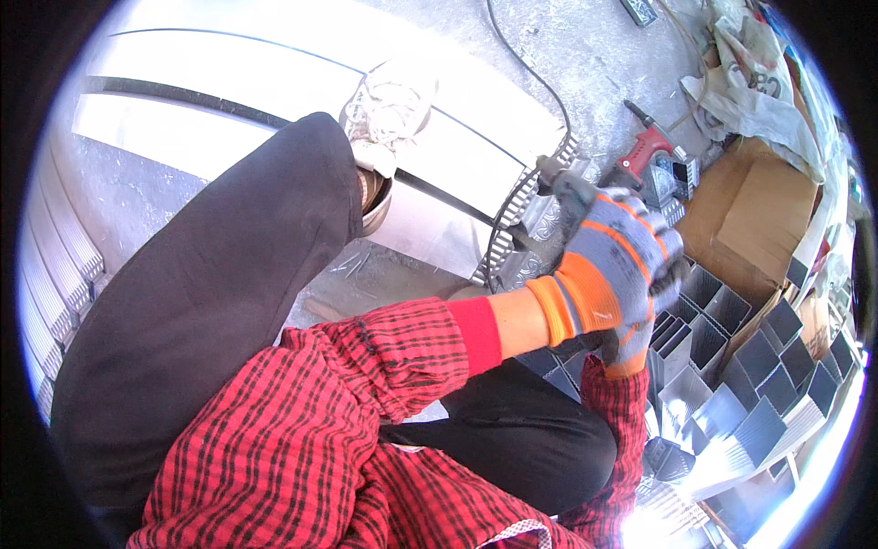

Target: The person sits on the floor and uses a pneumatic rivet gun to fasten decorative metal end caps onto long aluminum extrusions. They handle the pieces by hand, aligning them before fastening, and then stack the finished units.

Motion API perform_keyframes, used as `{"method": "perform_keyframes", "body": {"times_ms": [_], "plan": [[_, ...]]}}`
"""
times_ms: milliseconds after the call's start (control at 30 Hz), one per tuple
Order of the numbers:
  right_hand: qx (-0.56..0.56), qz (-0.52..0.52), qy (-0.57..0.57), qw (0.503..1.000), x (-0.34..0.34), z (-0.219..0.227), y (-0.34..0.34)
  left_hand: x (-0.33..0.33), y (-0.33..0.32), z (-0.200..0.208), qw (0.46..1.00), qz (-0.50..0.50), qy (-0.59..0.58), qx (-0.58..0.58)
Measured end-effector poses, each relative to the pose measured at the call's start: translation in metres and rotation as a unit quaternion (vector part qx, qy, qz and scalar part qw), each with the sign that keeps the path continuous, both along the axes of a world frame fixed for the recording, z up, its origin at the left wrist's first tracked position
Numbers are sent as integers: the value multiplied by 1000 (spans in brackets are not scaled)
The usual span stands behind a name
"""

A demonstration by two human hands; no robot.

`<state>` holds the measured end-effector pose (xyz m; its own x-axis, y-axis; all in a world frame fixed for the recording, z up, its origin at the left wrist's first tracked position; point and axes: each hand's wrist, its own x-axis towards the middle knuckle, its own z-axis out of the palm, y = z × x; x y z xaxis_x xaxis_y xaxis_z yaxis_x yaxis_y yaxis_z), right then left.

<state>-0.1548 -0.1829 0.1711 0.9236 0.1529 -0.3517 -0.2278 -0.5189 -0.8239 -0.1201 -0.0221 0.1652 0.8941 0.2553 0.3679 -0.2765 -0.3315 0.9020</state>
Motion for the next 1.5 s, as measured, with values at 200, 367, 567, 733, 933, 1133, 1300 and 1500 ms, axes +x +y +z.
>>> {"method": "perform_keyframes", "body": {"times_ms": [200,367,567,733,933,1133,1300,1500], "plan": [[-60,77,32,995,8,-4,26,-7,2,-34,992,-4,93,-89],[-97,70,26,992,1,1,21,-15,-23,-49,992,-2,68,-108],[-67,50,50,995,-7,-17,4,-20,-23,-51,991,-32,101,-80],[-60,64,51,995,-6,-31,4,-21,-26,-58,990,-36,114,-79],[-77,83,34,993,-3,-21,13,-18,-25,-60,990,-25,119,-78],[25,11,91,995,4,-24,11,-14,-22,-57,986,-13,131,-107],[-102,116,38,987,16,-11,28,-8,-13,-58,983,5,124,-138],[-162,157,27,974,25,-5,39,-5,-1,-57,974,2,128,-189]]}}
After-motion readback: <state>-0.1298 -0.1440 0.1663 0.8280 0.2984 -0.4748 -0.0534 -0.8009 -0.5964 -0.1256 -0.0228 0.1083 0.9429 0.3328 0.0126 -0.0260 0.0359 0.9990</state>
